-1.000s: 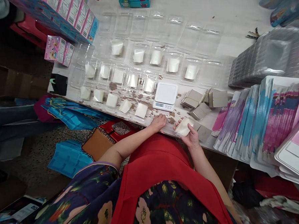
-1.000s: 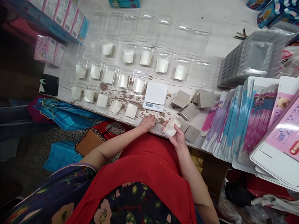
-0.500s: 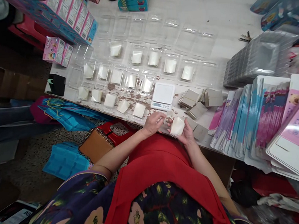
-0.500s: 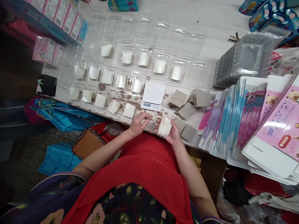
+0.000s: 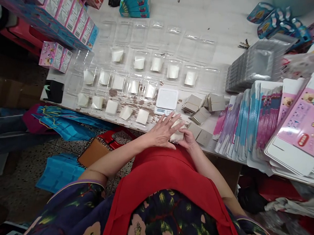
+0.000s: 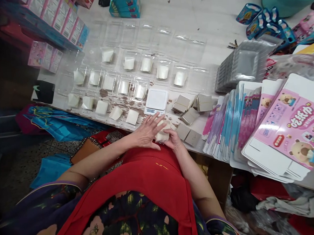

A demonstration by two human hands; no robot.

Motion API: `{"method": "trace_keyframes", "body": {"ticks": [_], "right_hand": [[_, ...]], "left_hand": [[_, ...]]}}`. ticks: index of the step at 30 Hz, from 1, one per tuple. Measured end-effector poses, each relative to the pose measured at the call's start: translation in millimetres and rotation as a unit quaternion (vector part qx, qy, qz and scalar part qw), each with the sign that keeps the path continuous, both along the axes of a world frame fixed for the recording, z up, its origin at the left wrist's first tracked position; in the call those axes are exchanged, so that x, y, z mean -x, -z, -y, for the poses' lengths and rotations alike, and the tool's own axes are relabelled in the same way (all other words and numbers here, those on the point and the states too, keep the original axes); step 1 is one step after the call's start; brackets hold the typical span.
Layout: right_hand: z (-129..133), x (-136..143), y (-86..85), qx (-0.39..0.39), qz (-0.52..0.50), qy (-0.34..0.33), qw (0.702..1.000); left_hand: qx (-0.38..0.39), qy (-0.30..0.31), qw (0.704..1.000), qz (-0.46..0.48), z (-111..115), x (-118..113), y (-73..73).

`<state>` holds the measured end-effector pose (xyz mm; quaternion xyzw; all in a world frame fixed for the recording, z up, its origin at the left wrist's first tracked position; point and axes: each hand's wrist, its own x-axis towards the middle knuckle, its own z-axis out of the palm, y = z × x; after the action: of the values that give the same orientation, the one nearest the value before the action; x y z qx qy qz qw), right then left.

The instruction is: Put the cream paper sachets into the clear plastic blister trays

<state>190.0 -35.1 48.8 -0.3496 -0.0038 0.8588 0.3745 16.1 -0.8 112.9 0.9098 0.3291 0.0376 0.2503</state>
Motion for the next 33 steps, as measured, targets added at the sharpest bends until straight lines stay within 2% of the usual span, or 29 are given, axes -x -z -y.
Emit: {"method": "trace_keyframes", "body": {"ticks": [2, 5, 15, 16, 18, 20, 22, 25, 28, 30, 33], "right_hand": [[-2.4, 2.7, -1.8, 0.009, 0.007, -0.006, 1.0], [-5.1, 6.4, -4.6, 0.012, 0.01, 0.0, 1.0], [-2.1, 19.3, -0.9, -0.063, 0.05, 0.018, 0.997], [-1.8, 18.4, -0.8, -0.063, 0.054, 0.016, 0.996], [-2.2, 15.1, -1.5, -0.057, 0.051, 0.003, 0.997], [-4.0, 11.0, -3.6, -0.053, 0.032, -0.021, 0.998], [-6.9, 8.1, -6.4, -0.056, 0.01, -0.047, 0.997], [-10.0, 7.7, -10.0, -0.061, 0.008, -0.074, 0.995], [-8.0, 10.6, -10.3, -0.053, 0.048, -0.09, 0.993], [-4.0, 12.1, -7.7, -0.05, 0.072, -0.099, 0.991], [3.3, 11.8, 0.8, -0.053, 0.098, -0.111, 0.988]], "left_hand": [[0.006, 0.021, 0.999, -0.04, -2.2, -7.7, -0.3], [0.029, 0.014, 0.997, -0.076, -5.7, -12.4, 6.3], [0.089, 0.027, 0.995, -0.031, -1.6, -5.4, 14.8], [0.101, 0.017, 0.995, -0.012, -3.0, -4.2, 15.0], [0.133, -0.044, 0.99, 0.032, -9.0, 0.2, 15.3], [0.184, -0.127, 0.972, 0.067, -19.1, 5.9, 16.2], [0.237, -0.174, 0.953, 0.073, -30.2, 9.8, 18.3], [0.284, -0.172, 0.943, 0.021, -40.2, 7.6, 23.4], [0.332, -0.169, 0.928, -0.031, -36.5, -0.5, 30.2], [0.351, -0.159, 0.923, -0.017, -28.5, -4.2, 36.1], [0.318, -0.179, 0.931, 0.028, -16.1, -3.3, 46.0]]}}
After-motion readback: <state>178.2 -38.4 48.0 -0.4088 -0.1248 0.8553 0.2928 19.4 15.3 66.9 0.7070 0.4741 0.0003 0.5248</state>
